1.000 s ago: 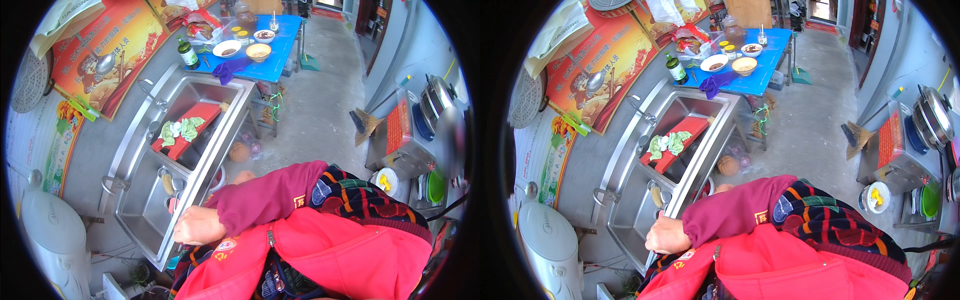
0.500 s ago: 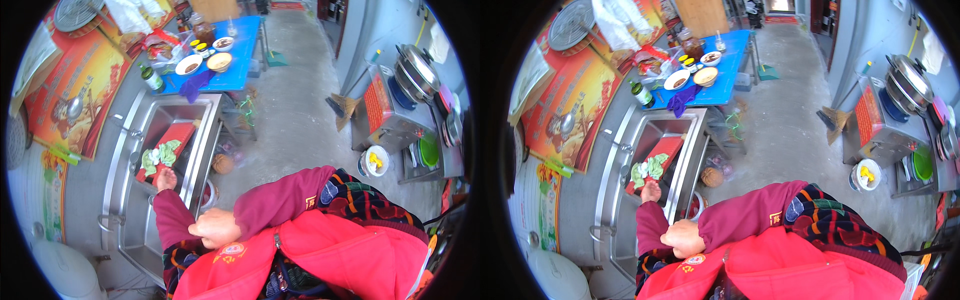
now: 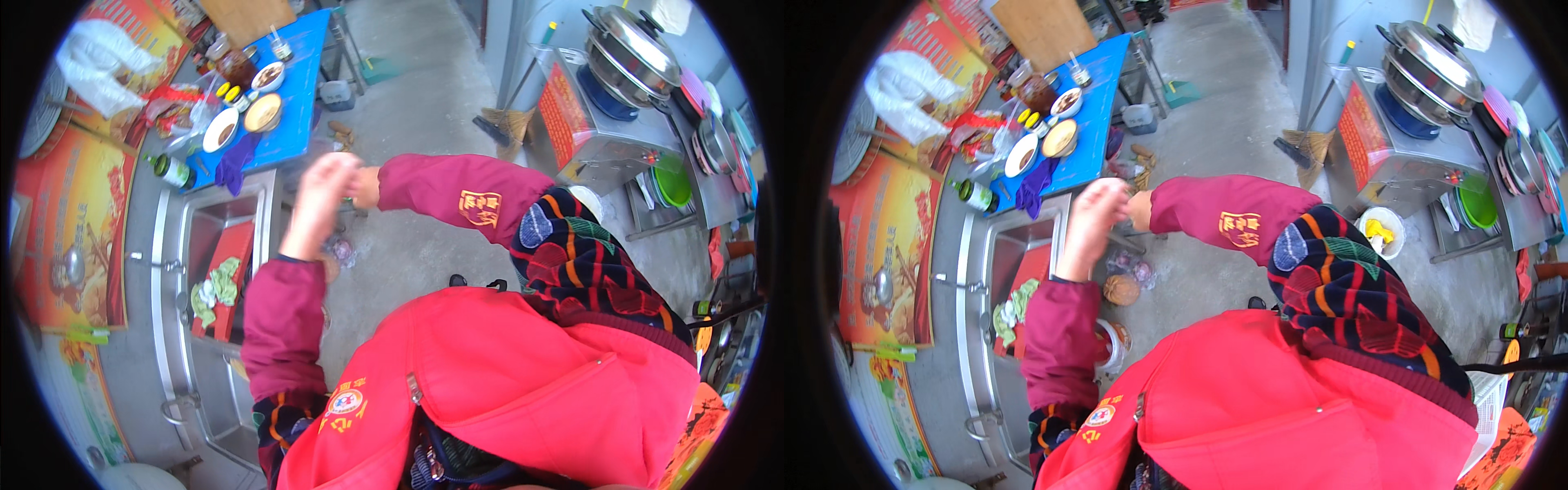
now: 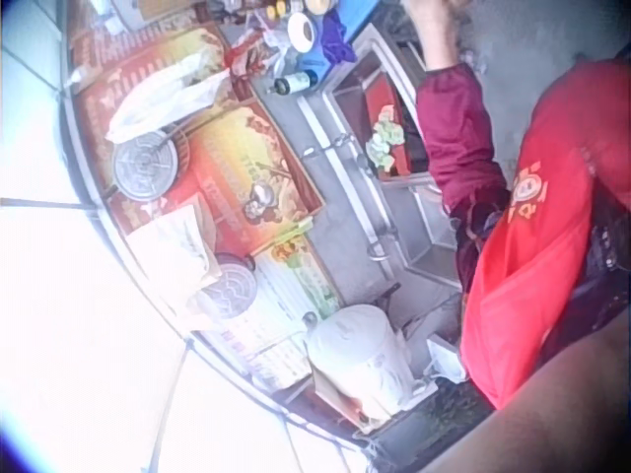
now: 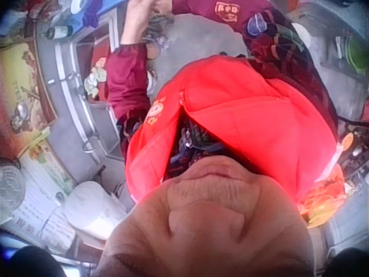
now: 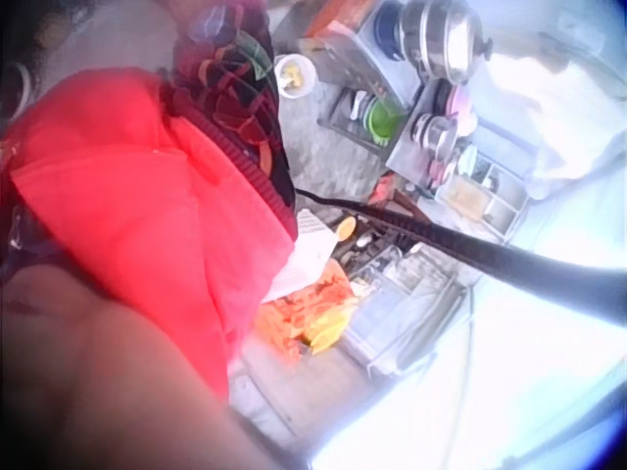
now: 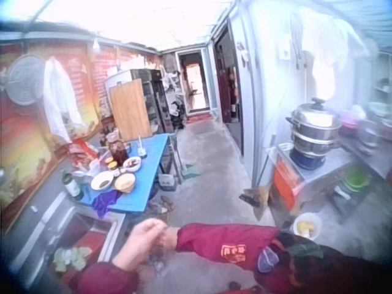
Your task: The person retrieves a plastic bag and a yellow rubber glove from a wire rack, then walks to a blue table and places the glove down. They return to the rack, retrieve another bag, and later put on the yellow glove. The person then moves to a large wok, removes a metal lid, and places it on a nearby counter.
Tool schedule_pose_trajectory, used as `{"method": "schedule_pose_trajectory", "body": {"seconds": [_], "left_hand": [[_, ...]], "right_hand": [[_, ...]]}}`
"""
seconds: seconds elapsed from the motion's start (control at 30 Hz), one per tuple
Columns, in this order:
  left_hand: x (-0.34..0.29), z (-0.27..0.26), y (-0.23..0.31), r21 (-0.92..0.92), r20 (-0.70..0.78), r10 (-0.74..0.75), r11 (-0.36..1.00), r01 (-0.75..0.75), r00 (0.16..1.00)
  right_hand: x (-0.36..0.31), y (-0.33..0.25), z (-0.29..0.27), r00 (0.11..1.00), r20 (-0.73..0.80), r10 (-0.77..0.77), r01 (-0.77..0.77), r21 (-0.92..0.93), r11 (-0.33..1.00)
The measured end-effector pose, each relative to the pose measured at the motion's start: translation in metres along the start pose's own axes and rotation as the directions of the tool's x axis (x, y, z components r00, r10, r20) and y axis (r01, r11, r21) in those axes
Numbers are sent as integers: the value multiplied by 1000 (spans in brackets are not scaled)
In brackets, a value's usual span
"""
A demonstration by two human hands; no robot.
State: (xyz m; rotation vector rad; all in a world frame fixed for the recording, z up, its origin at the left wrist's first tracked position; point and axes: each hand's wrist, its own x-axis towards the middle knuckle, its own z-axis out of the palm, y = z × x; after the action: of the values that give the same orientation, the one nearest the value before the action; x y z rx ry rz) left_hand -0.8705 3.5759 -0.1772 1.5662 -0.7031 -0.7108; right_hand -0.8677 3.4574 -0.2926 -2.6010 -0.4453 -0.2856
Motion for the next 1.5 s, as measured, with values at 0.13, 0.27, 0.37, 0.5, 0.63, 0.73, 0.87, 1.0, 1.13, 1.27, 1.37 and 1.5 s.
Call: {"method": "schedule_pose_trajectory", "body": {"seconds": [0.13,0.27,0.37,0.5,0.63,0.73,0.87,1.0,1.13,1.27,1.37,1.5], "left_hand": [[-6,153,18,-138,369,185,980,-143,911],[-10,220,19,23,338,264,957,-288,903],[-5,237,21,157,354,433,847,-509,829],[1,246,25,236,407,561,698,-676,721],[6,242,29,321,490,460,694,-644,740],[9,242,30,366,520,445,654,-661,729],[12,242,29,422,505,552,513,-747,664],[13,238,31,197,502,386,820,-537,774],[16,239,37,-202,575,29,973,108,818],[19,242,46,50,686,-175,980,194,706],[12,246,50,161,673,67,959,-234,736],[-5,230,48,207,641,414,717,-665,646]], "right_hand": [[-40,109,-12,868,235,438,-428,-95,899],[-79,177,-31,779,203,593,-577,-137,805],[-99,205,-43,722,188,666,-650,-143,746],[-116,223,-51,665,172,726,-714,-138,686],[-129,232,-57,619,161,769,-760,-128,638],[-137,233,-63,590,153,793,-785,-122,608],[-142,228,-70,561,152,814,-809,-109,578],[-142,224,-75,537,155,829,-827,-97,554],[-142,217,-75,519,165,839,-842,-71,534],[-139,208,-74,512,189,838,-849,-38,527],[-136,208,-76,515,186,837,-856,66,512],[-141,233,-90,350,139,926,-821,522,232]]}}
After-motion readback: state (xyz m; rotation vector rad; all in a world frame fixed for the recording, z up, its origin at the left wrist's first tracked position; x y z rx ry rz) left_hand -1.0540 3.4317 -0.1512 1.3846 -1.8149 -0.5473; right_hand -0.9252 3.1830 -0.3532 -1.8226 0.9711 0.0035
